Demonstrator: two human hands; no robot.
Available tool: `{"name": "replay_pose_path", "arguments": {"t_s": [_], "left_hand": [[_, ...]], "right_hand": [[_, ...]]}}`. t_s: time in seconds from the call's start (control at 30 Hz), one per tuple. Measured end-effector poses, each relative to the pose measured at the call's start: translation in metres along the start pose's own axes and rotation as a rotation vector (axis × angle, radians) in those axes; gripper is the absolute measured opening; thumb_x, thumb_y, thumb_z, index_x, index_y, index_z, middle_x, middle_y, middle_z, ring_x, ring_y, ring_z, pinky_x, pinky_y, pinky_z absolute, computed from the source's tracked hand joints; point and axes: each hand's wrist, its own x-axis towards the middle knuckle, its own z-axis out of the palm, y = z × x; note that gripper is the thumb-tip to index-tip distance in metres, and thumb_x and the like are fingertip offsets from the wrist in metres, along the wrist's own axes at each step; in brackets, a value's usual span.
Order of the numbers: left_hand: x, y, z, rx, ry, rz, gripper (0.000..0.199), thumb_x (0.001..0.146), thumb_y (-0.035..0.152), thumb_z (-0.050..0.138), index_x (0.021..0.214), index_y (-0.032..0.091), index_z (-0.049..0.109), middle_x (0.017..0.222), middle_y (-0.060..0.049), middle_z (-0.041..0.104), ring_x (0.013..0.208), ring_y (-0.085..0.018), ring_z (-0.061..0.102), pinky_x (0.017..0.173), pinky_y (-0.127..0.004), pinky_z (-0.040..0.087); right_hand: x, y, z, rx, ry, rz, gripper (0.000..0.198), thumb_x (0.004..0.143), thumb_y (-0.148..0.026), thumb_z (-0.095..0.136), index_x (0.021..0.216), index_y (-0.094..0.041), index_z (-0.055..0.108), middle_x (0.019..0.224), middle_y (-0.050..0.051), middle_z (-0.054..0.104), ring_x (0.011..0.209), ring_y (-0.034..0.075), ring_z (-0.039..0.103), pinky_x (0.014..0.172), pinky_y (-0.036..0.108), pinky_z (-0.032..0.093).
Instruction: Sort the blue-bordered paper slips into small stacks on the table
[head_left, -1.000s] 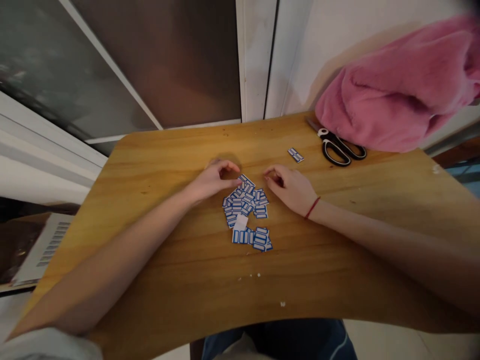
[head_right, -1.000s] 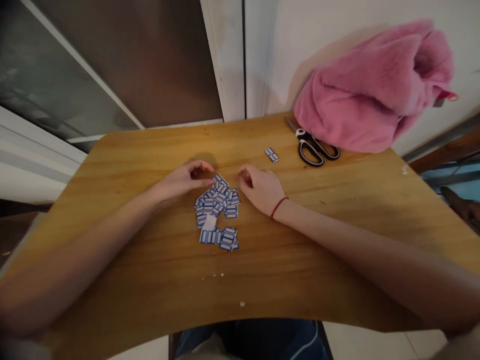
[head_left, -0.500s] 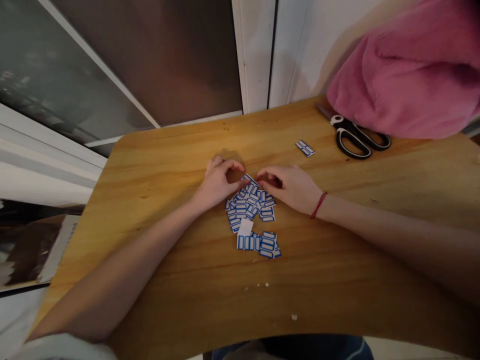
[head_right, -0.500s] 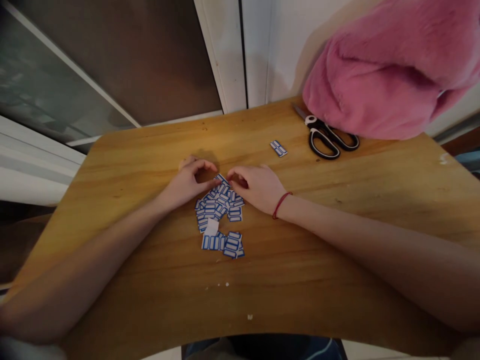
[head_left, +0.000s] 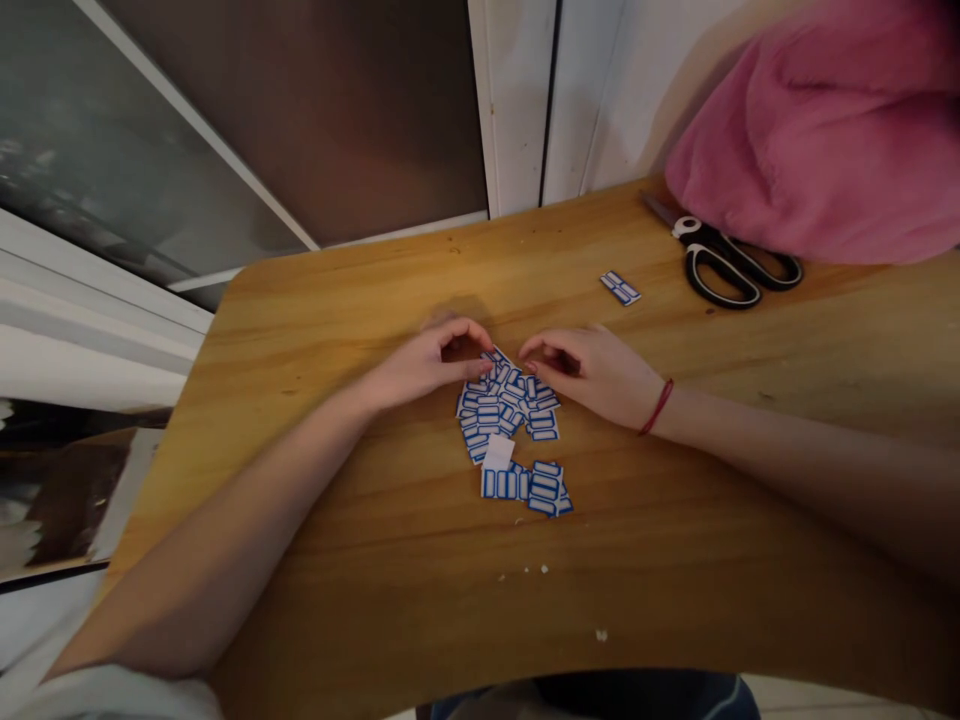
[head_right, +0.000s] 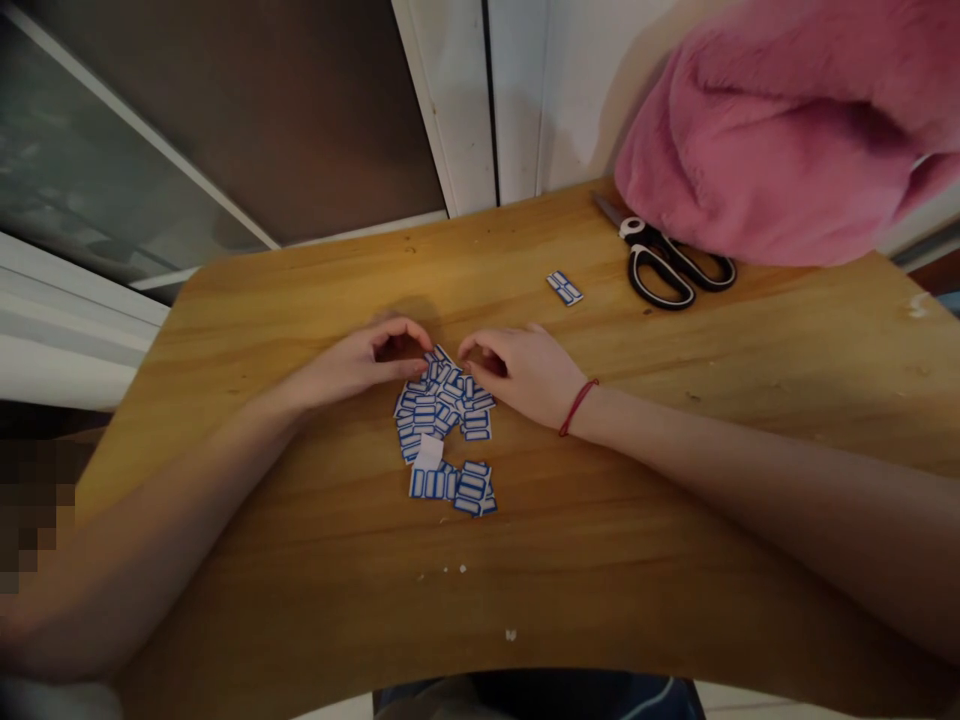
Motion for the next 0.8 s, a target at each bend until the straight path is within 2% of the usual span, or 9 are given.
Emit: {"name": "replay_pose_path", "arguments": {"t_s": [0.07, 0.23, 0.33, 0.5, 0.57, 0.67, 0.73, 0.8], "left_hand": [[-0.003, 0.003, -0.008, 0.02, -0.123, 0.013, 0.023, 0.079, 0.037, 0.066, 0.097, 0.022, 0.061, 0.092, -0.001, 0.057, 0.085, -0.015, 0.052, 0.08, -0.029, 0.041], [-0.014, 0.023, -0.012, 0.198, -0.214, 0.05, 0.029, 0.074, 0.044, 0.071, 0.093, 0.023, 0.064, 0.102, -0.001, 0.049, 0.103, -0.02, 0.044, 0.096, -0.034, 0.034], [-0.022, 0.036, -0.002, 0.252, -0.318, 0.136, 0.027, 0.071, 0.045, 0.074, 0.087, 0.024, 0.067, 0.102, -0.002, 0.046, 0.105, -0.021, 0.042, 0.093, -0.033, 0.036], [-0.026, 0.05, 0.01, 0.293, -0.343, 0.236, 0.014, 0.08, 0.035, 0.067, 0.077, 0.021, 0.065, 0.096, -0.003, 0.049, 0.097, -0.018, 0.045, 0.084, -0.029, 0.039], [-0.026, 0.055, 0.009, 0.282, -0.293, 0.232, 0.014, 0.081, 0.031, 0.067, 0.074, 0.019, 0.064, 0.09, -0.002, 0.053, 0.093, -0.017, 0.048, 0.081, -0.027, 0.04], [-0.026, 0.058, 0.005, 0.252, -0.1, 0.265, 0.015, 0.081, 0.03, 0.067, 0.075, 0.018, 0.06, 0.077, 0.001, 0.055, 0.076, -0.012, 0.051, 0.07, -0.024, 0.041], [-0.028, 0.056, 0.006, 0.318, 0.063, 0.381, 0.012, 0.084, 0.027, 0.065, 0.077, 0.019, 0.059, 0.072, 0.002, 0.056, 0.07, -0.012, 0.052, 0.066, -0.025, 0.041], [-0.031, 0.051, 0.008, 0.487, 0.219, 0.564, 0.008, 0.086, 0.023, 0.06, 0.079, 0.021, 0.06, 0.072, 0.001, 0.058, 0.069, -0.013, 0.053, 0.065, -0.027, 0.041]], "right_hand": [[-0.001, 0.0, -0.001, 0.023, -0.012, -0.038, 0.016, 0.087, -0.026, 0.056, 0.095, -0.018, 0.067, 0.067, -0.001, 0.059, 0.059, 0.01, 0.047, 0.06, 0.025, 0.032], [-0.004, -0.001, -0.001, 0.1, 0.016, -0.061, 0.017, 0.087, -0.03, 0.057, 0.089, -0.017, 0.067, 0.065, -0.001, 0.059, 0.058, 0.01, 0.046, 0.056, 0.024, 0.033], [-0.004, 0.0, -0.002, 0.11, 0.005, -0.053, 0.016, 0.087, -0.028, 0.056, 0.086, -0.016, 0.066, 0.062, -0.002, 0.057, 0.056, 0.01, 0.045, 0.055, 0.023, 0.034], [-0.004, -0.001, -0.002, 0.12, 0.015, -0.052, 0.014, 0.086, -0.026, 0.056, 0.088, -0.016, 0.066, 0.063, -0.001, 0.058, 0.057, 0.01, 0.046, 0.057, 0.024, 0.035], [-0.004, -0.002, -0.003, 0.159, 0.028, -0.037, 0.015, 0.087, -0.028, 0.055, 0.088, -0.016, 0.066, 0.065, -0.001, 0.059, 0.058, 0.01, 0.047, 0.056, 0.024, 0.035], [-0.007, -0.004, -0.006, 0.264, 0.071, -0.037, 0.025, 0.091, -0.034, 0.05, 0.086, -0.016, 0.066, 0.067, 0.0, 0.059, 0.06, 0.01, 0.049, 0.056, 0.024, 0.036], [-0.01, -0.006, -0.008, 0.371, 0.025, -0.042, 0.038, 0.096, -0.04, 0.041, 0.083, -0.015, 0.067, 0.06, -0.001, 0.055, 0.056, 0.01, 0.047, 0.055, 0.023, 0.035], [-0.012, -0.007, -0.01, 0.491, -0.117, -0.04, 0.053, 0.098, -0.046, 0.031, 0.077, -0.014, 0.068, 0.051, -0.002, 0.051, 0.05, 0.008, 0.044, 0.052, 0.023, 0.033]]}}
